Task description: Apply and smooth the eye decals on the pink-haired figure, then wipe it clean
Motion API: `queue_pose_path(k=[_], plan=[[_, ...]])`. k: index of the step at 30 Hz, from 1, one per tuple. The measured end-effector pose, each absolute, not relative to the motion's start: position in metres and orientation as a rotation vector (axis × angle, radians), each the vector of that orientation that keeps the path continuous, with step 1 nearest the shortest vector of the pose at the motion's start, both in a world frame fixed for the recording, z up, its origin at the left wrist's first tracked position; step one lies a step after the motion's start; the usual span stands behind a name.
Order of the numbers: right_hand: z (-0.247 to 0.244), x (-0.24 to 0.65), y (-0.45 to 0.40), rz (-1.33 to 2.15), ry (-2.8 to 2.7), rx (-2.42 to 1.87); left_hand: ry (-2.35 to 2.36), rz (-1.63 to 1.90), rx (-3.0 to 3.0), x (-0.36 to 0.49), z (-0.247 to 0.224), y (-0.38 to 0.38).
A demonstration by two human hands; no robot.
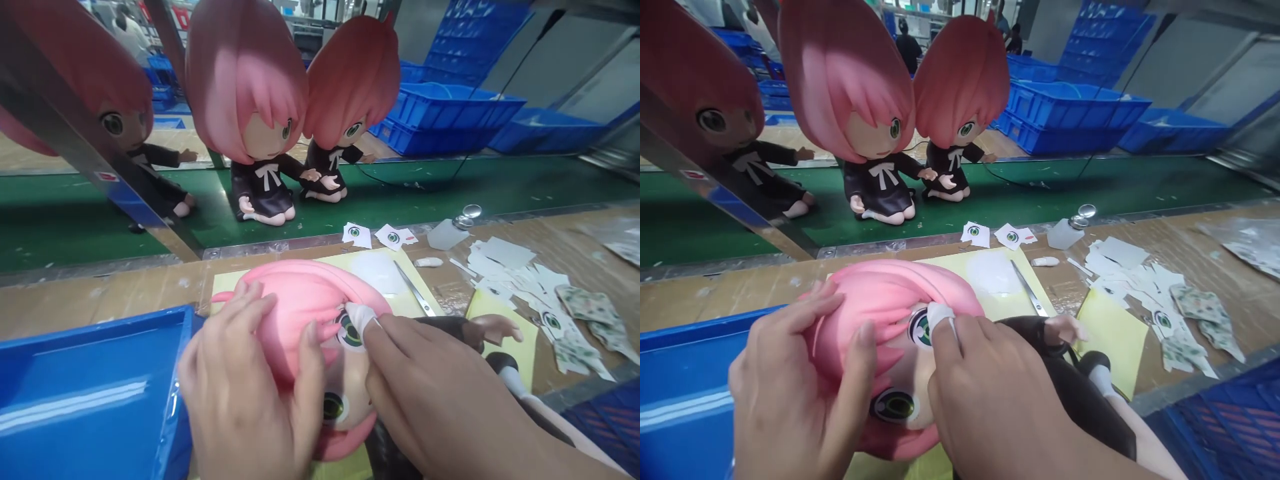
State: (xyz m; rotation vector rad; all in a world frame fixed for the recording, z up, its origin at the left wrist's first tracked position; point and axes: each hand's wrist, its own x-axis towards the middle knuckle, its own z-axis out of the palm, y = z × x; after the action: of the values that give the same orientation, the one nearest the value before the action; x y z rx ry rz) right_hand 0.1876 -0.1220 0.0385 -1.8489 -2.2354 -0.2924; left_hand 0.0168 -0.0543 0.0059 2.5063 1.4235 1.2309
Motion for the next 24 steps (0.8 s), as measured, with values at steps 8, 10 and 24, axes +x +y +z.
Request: queue_pose_path(k=[8,10,24], plan=[[0.036,0.173,-0.134,-0.374,-2.097,-2.029,1.374,1.254,2.470,0.014,0.001,-0.061],[0.031,0.175,-0.143,-0.343,-2.059,-2.093,1.334,1.255,2.457,0.013,-0.001,-0.060],[0.018,0.166,-0.141,-0.158,-1.848,-2.000,1.336,1.300,2.489,0.013,-0.002,-0.058]])
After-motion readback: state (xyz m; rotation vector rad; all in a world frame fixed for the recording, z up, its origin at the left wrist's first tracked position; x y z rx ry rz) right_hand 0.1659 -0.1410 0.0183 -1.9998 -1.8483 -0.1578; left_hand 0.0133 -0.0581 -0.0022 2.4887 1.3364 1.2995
